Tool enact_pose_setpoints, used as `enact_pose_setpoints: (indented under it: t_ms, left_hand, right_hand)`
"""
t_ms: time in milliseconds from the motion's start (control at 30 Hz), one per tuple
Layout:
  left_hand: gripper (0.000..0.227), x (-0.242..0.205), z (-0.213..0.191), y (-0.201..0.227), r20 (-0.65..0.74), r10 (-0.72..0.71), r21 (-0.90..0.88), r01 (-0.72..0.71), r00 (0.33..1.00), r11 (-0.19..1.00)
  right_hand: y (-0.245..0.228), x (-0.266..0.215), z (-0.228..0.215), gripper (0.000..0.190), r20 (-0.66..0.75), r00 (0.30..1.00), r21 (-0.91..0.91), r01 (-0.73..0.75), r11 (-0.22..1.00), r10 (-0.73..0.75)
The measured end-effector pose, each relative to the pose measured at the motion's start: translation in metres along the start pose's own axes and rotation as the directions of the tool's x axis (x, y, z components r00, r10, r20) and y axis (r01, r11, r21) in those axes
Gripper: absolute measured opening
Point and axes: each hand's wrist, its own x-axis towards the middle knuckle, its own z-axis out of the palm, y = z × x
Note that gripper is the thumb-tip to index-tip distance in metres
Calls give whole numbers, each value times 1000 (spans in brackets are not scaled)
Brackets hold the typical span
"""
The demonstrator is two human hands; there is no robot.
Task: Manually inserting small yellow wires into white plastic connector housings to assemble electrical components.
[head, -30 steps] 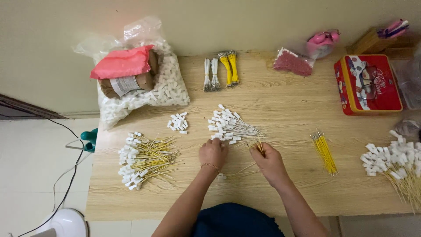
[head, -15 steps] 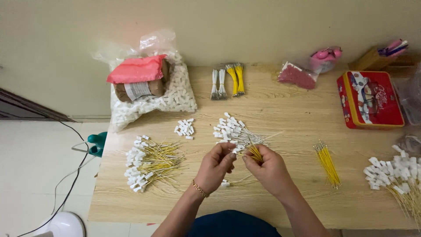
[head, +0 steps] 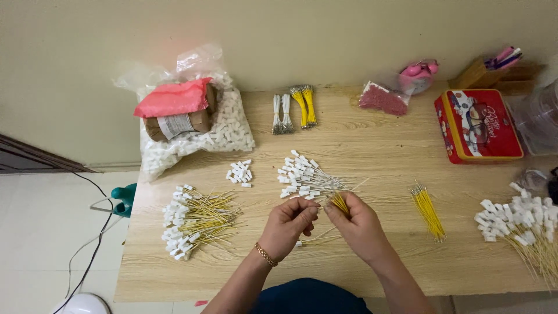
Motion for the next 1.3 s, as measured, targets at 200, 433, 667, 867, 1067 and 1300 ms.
enact_pose_setpoints:
  t_ms: [200,433,667,867,1067,1300]
  left_hand:
    - [15,0,1,1,-20,-14,-5,14,1000,1000]
    - [17,9,-13,-10,-35,-95,-213,86,995,973]
    - [18,15,-17,-19,-41,-124,-263,109,991,958]
    - [22,13,-16,-17,-5,-121,-283,114,993,952]
    - [27,15,-19,-20,48,-101,-314,111,994,943]
    - [14,15,-13,-9,48,-94,-181,102,994,978]
  right_hand:
    - [-20,-4,0,16,-41,995,-144,-97,985,92]
    - [-32,-4,0,24,-90,990,-234,-128,964,110]
    - [-26,-6,-2,19,-112,980,-368,116,922,-168]
    - [-21,1,-7,23,-22,987,-489,127,863,-158]
    - [-34,0,-10,22,24,999,-355,-13,935,23]
    - [-30,4,-9,23,61,997,-566,0,824,42]
